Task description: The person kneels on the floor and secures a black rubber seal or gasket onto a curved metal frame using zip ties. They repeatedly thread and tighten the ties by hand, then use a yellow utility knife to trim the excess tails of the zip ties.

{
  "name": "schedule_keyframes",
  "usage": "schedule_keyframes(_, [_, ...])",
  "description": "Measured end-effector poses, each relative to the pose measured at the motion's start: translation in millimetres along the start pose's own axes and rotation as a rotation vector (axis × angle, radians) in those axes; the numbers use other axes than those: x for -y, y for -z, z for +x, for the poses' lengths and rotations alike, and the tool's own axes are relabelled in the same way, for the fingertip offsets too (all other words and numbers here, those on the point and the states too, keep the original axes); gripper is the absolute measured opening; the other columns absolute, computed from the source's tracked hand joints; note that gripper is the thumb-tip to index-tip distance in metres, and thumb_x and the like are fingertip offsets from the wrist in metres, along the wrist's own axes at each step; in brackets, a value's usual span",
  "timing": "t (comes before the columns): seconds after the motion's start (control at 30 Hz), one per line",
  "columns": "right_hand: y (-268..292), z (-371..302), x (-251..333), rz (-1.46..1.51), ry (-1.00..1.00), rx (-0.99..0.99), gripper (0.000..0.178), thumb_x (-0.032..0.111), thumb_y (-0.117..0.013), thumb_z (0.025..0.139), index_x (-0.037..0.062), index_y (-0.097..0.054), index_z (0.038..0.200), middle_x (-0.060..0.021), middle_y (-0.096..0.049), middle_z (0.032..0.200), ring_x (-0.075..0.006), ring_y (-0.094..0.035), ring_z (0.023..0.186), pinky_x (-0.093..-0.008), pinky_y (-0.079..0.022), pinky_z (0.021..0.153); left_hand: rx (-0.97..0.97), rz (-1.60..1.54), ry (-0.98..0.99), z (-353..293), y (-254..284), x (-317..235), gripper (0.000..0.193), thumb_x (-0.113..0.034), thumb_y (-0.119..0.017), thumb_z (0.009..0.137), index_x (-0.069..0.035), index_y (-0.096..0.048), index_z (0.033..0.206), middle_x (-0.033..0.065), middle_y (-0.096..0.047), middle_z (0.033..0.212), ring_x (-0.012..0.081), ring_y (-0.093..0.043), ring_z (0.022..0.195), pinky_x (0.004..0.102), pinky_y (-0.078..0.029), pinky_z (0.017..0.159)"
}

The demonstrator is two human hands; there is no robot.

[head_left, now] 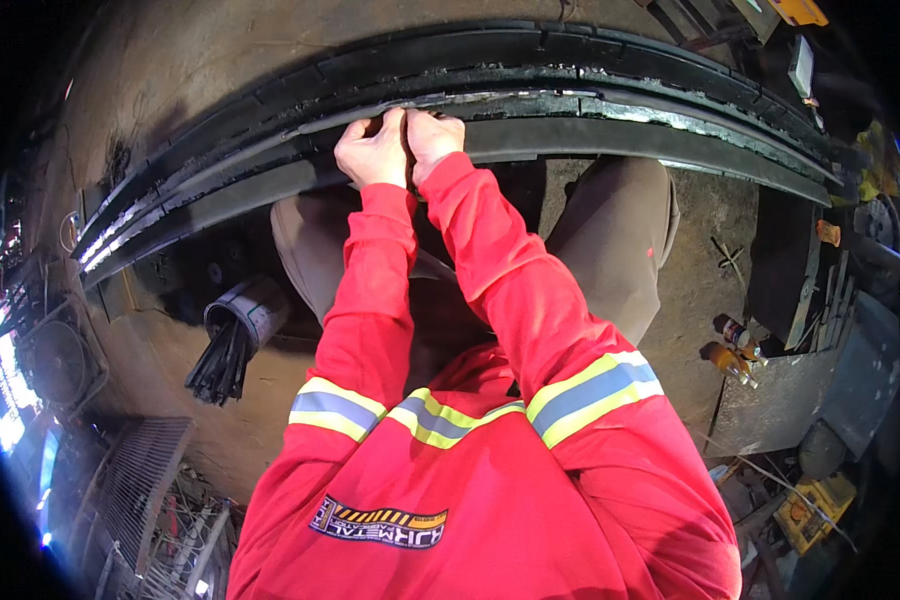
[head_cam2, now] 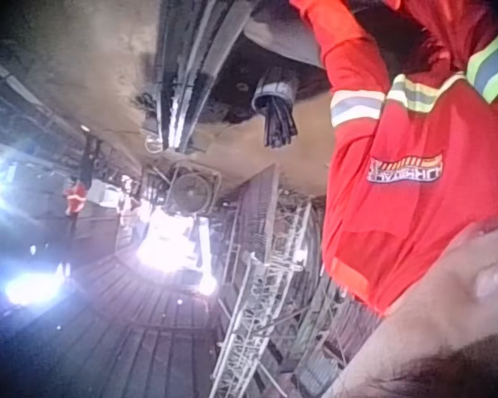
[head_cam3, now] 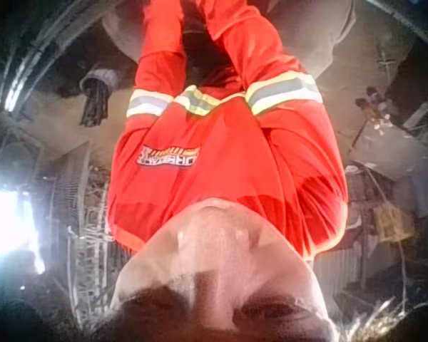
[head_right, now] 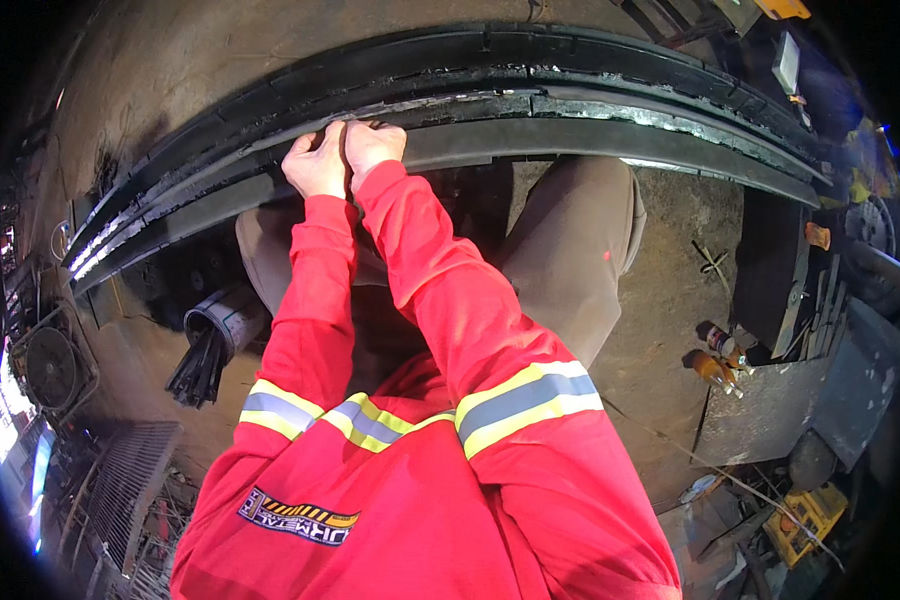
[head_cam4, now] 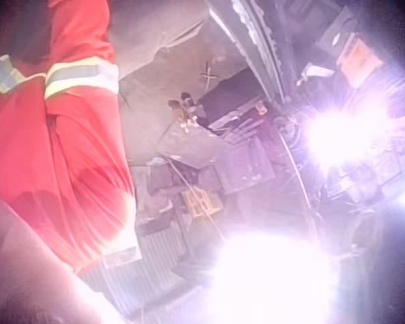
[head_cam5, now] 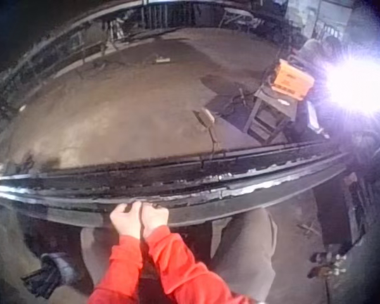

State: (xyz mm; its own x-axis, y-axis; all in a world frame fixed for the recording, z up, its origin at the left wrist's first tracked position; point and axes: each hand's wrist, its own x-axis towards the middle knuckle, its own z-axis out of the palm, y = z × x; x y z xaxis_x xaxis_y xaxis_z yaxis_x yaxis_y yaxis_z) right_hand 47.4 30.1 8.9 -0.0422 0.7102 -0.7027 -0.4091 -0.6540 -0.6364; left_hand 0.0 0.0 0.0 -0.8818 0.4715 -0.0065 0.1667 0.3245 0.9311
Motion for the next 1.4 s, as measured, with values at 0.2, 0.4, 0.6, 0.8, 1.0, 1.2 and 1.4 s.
schedule_keyframes(0.2, [2.9, -12.3, 11.3, -0.051, -0.175, -0.048, 0.013, -0.004, -0.053, 0.076, -0.0069, -0.062, 0.084, -0.0151, -0.063, 0.078, -0.0223, -0.061, 0.064, -0.0386, -0.051, 0.056, -0.003, 0.16, -0.042, -5.9, 9.9, 3.1, 0.027, -0.019, -0.079, 0.064, 0.004, -0.07, 0.075, 0.0159, -0.069, 0.07, 0.0214, -0.066, 0.063, 0.0339, -0.051, 0.064])
schedule_keyframes(0.4, [1.3, 20.0, -10.2, -0.087, -0.243, -0.004, 0.009, -0.003, -0.051, 0.078, -0.0006, -0.057, 0.072, -0.0113, -0.055, 0.062, -0.0228, -0.052, 0.045, -0.0389, -0.042, 0.039, 0.044, 0.346, -0.189, -0.8, 24.7, -14.8, 0.027, -0.019, -0.08, 0.063, 0.004, -0.069, 0.074, 0.0177, -0.068, 0.068, 0.0248, -0.067, 0.062, 0.0338, -0.051, 0.063])
schedule_keyframes(0.6, [-5.0, 10.6, -23.1, 0.091, -0.378, 0.09, 0.012, -0.001, -0.05, 0.079, -0.0031, -0.057, 0.088, -0.0156, -0.061, 0.076, -0.028, -0.062, 0.06, -0.0437, -0.052, 0.05, 0.127, 0.474, -0.291, 12.6, 41.4, -16.3, 0.026, -0.022, -0.08, 0.063, 0.0, -0.069, 0.071, 0.0182, -0.066, 0.068, 0.0298, -0.067, 0.065, 0.0358, -0.052, 0.064])
schedule_keyframes(0.8, [-9.7, -7.0, -35.4, 0.361, -0.609, 0.233, 0.016, 0.009, -0.047, 0.088, 0.0036, -0.056, 0.076, -0.0107, -0.058, 0.062, -0.0198, -0.053, 0.042, -0.0344, -0.044, 0.037, 0.368, 0.729, -0.385, 28.6, 61.3, -36.4, 0.025, -0.029, -0.075, 0.068, -0.005, -0.068, 0.073, 0.0165, -0.067, 0.074, 0.0328, -0.067, 0.071, 0.0399, -0.053, 0.068])
schedule_keyframes(1.0, [-12.6, -26.2, -53.0, 0.652, -0.642, 0.2, 0.021, 0.017, -0.041, 0.092, 0.008, -0.055, 0.078, -0.0066, -0.051, 0.059, -0.016, -0.046, 0.045, -0.0341, -0.038, 0.04, 0.473, 1.061, -0.525, 13.7, 56.7, -59.7, 0.041, -0.045, -0.066, 0.079, -0.004, -0.067, 0.073, 0.0199, -0.065, 0.071, 0.0354, -0.066, 0.069, 0.042, -0.052, 0.064])
schedule_keyframes(1.2, [1.9, -24.4, -58.7, 0.691, -0.639, 0.575, 0.023, 0.016, -0.038, 0.092, 0.0118, -0.051, 0.074, 0.0008, -0.045, 0.058, -0.0116, -0.037, 0.044, -0.0253, -0.032, 0.043, 0.494, 1.228, -0.805, 31.8, 44.5, -61.2, 0.04, -0.042, -0.06, 0.084, -0.006, -0.066, 0.067, 0.0192, -0.063, 0.066, 0.0371, -0.065, 0.065, 0.044, -0.051, 0.058])
schedule_keyframes(1.4, [-4.3, -33.8, -57.6, 0.625, -0.691, 0.392, 0.02, 0.013, -0.049, 0.089, 0.0114, -0.049, 0.069, 0.0022, -0.042, 0.058, -0.0101, -0.036, 0.045, -0.0257, -0.028, 0.042, 0.576, 1.083, -0.975, 45.0, 51.2, -49.4, 0.029, -0.029, -0.06, 0.08, -0.007, -0.06, 0.061, 0.0171, -0.059, 0.059, 0.0355, -0.061, 0.057, 0.0445, -0.049, 0.053])
